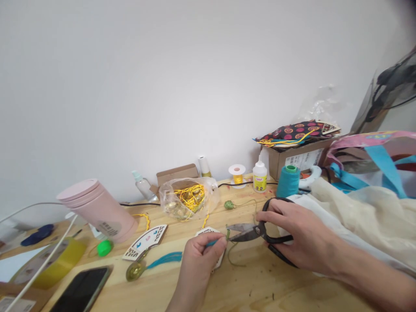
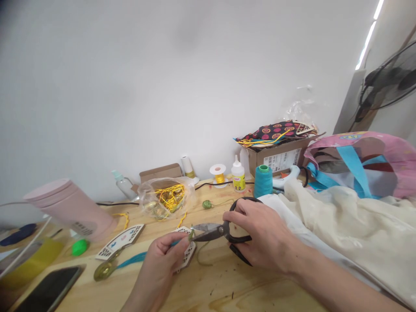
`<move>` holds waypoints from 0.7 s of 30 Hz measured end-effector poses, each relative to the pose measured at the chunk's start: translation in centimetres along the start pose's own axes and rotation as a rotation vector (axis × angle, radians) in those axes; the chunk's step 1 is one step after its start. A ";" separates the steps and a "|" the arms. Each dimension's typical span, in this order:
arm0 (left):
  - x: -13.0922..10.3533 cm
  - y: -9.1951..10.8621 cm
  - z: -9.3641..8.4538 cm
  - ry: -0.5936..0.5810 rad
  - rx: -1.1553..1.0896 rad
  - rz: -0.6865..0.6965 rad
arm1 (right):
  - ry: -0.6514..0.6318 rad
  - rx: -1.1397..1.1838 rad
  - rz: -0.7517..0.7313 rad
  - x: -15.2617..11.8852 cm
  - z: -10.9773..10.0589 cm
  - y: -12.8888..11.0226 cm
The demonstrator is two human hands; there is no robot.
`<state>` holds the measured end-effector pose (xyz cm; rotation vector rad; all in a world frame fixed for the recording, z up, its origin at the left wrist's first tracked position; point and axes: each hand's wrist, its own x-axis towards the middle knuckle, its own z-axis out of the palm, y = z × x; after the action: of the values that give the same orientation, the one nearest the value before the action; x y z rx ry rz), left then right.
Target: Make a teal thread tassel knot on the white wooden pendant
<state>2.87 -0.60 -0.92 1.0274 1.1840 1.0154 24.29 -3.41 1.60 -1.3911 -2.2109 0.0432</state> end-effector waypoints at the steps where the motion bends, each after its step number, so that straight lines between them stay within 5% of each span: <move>1: 0.0 0.0 0.0 -0.001 0.005 0.000 | -0.003 0.003 0.001 0.0 0.0 0.0; 21: -0.1 0.1 0.2 0.014 0.004 0.013 | 0.033 -0.008 0.010 0.0 0.0 -0.1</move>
<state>3.07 -0.71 -0.74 1.0339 1.1930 1.0320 24.19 -3.44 1.69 -1.3972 -2.1794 0.0145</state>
